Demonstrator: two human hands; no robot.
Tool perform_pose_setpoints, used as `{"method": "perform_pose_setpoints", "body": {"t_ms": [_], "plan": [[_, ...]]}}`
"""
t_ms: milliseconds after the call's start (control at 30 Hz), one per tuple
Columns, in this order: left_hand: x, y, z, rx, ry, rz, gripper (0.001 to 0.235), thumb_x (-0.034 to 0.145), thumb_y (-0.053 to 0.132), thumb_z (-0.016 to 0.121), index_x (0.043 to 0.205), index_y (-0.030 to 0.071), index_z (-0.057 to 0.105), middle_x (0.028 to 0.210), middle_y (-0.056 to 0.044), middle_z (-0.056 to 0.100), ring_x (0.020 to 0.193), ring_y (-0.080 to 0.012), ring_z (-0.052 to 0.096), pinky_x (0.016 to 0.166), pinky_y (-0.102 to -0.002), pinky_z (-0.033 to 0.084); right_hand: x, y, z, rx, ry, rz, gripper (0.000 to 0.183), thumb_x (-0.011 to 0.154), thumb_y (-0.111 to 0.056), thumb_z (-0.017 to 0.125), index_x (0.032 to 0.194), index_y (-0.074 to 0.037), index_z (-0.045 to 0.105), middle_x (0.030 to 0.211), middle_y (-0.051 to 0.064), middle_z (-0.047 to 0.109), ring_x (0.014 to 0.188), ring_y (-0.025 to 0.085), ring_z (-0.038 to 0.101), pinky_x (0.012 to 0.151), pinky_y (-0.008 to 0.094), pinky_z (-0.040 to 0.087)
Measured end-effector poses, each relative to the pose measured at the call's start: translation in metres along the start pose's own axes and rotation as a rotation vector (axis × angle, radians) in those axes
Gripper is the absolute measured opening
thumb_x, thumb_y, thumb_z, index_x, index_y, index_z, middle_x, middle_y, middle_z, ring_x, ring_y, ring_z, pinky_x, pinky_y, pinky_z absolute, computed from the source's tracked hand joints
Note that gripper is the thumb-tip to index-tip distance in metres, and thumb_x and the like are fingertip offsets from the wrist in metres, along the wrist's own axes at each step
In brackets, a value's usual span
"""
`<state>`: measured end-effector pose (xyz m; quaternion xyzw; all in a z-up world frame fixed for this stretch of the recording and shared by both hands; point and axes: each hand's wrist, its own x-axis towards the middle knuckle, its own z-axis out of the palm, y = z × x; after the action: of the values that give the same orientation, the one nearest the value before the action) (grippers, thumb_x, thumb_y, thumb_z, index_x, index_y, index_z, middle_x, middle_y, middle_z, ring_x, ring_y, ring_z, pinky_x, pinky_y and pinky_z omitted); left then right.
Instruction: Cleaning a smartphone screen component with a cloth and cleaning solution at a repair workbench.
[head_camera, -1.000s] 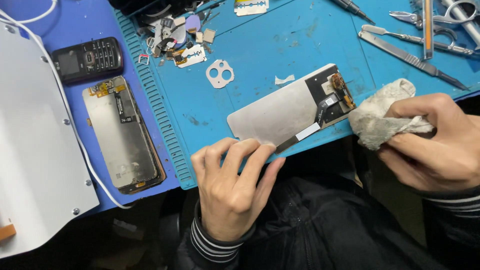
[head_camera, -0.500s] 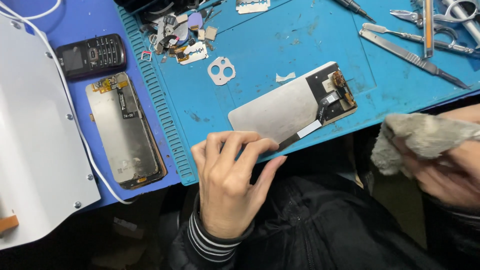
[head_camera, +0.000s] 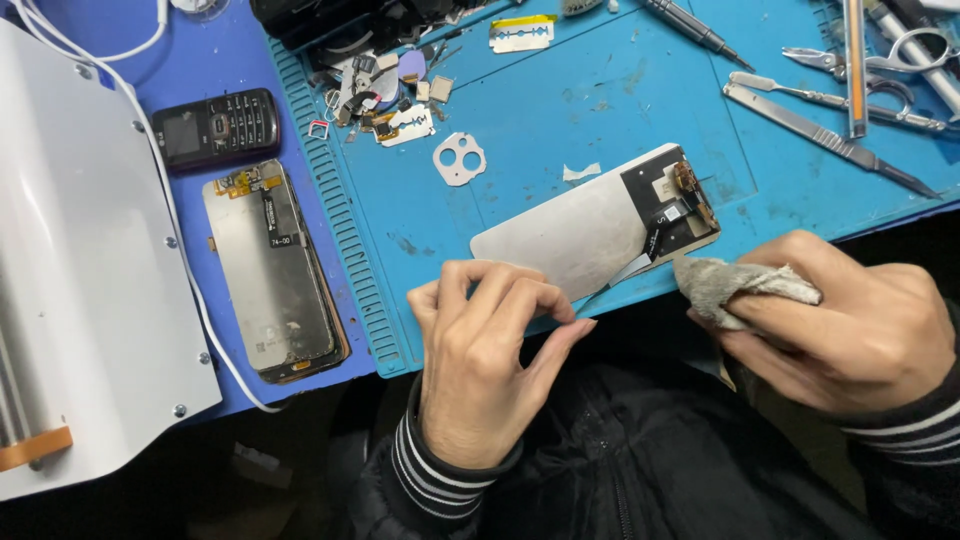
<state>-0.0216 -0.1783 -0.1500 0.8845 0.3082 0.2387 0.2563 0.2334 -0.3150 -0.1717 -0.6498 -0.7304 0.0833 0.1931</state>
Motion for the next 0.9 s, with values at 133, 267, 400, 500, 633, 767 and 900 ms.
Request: {"method": "perform_pose_setpoints", "body": {"t_ms": [133, 267, 400, 500, 633, 767, 900], "plan": [[0.0, -0.001, 0.0, -0.091, -0.009, 0.039, 0.019, 0.084, 0.016, 0.085, 0.094, 0.014, 0.069, 0.093, 0.007, 0.071, 0.103, -0.0168, 0.062, 0.095, -0.038, 0.034, -0.002, 0.003, -0.001, 0.014, 0.065, 0.005, 0.031, 0.068, -0.017, 0.088, 0.092, -0.002, 0.077, 0.096, 0.012, 0.073, 0.061, 0.018, 0.07, 0.049, 0.028, 0.052], [0.003, 0.002, 0.0, -0.061, 0.028, 0.027, 0.024, 0.086, 0.017, 0.085, 0.103, 0.011, 0.069, 0.092, 0.006, 0.069, 0.099, -0.0166, 0.063, 0.092, -0.038, 0.035, -0.008, 0.002, 0.002, 0.004, 0.1, 0.005, 0.032, 0.067, -0.015, 0.088, 0.093, -0.001, 0.076, 0.095, 0.013, 0.073, 0.061, 0.019, 0.07, 0.05, 0.029, 0.052], [0.007, 0.007, 0.0, -0.007, 0.086, 0.066, 0.038, 0.085, 0.026, 0.083, 0.114, 0.007, 0.07, 0.095, -0.002, 0.066, 0.097, -0.0226, 0.059, 0.087, -0.041, 0.037, -0.01, 0.013, 0.011, 0.009, 0.194, -0.043, 0.025, 0.066, -0.013, 0.085, 0.087, -0.004, 0.075, 0.09, 0.01, 0.072, 0.058, 0.021, 0.068, 0.05, 0.031, 0.051], [0.007, 0.0, 0.007, 0.08, 0.118, 0.127, 0.032, 0.089, 0.03, 0.079, 0.11, 0.007, 0.07, 0.102, -0.006, 0.063, 0.101, -0.0262, 0.057, 0.087, -0.042, 0.038, -0.034, 0.069, 0.055, 0.016, 0.241, -0.07, 0.022, 0.07, -0.017, 0.085, 0.089, -0.012, 0.077, 0.092, 0.005, 0.073, 0.065, 0.018, 0.072, 0.053, 0.028, 0.053], [0.01, -0.011, 0.018, 0.032, -0.02, 0.065, 0.038, 0.089, 0.036, 0.079, 0.102, 0.002, 0.067, 0.098, -0.011, 0.057, 0.094, -0.029, 0.052, 0.082, -0.044, 0.037, -0.082, 0.194, 0.14, 0.151, 0.181, -0.184, 0.031, 0.076, -0.024, 0.079, 0.101, -0.01, 0.07, 0.109, 0.007, 0.07, 0.095, 0.015, 0.075, 0.083, 0.026, 0.062], [0.009, -0.011, 0.024, -0.001, 0.017, 0.042, 0.035, 0.087, 0.035, 0.08, 0.094, 0.004, 0.067, 0.095, -0.011, 0.057, 0.093, -0.0286, 0.052, 0.082, -0.044, 0.038, -0.099, 0.249, 0.161, 0.682, -0.121, 0.67, 0.028, 0.09, -0.006, 0.069, 0.118, -0.006, 0.067, 0.108, 0.014, 0.07, 0.092, 0.026, 0.076, 0.086, 0.037, 0.063], [0.007, -0.008, 0.031, 0.002, -0.016, -0.009, 0.029, 0.087, 0.032, 0.08, 0.088, 0.006, 0.066, 0.092, -0.009, 0.057, 0.092, -0.0268, 0.053, 0.079, -0.043, 0.036, -0.101, 0.262, 0.162, 0.219, -0.066, -0.034, 0.023, 0.088, -0.016, 0.07, 0.111, -0.011, 0.07, 0.114, 0.007, 0.069, 0.099, 0.016, 0.072, 0.095, 0.03, 0.057]]}}
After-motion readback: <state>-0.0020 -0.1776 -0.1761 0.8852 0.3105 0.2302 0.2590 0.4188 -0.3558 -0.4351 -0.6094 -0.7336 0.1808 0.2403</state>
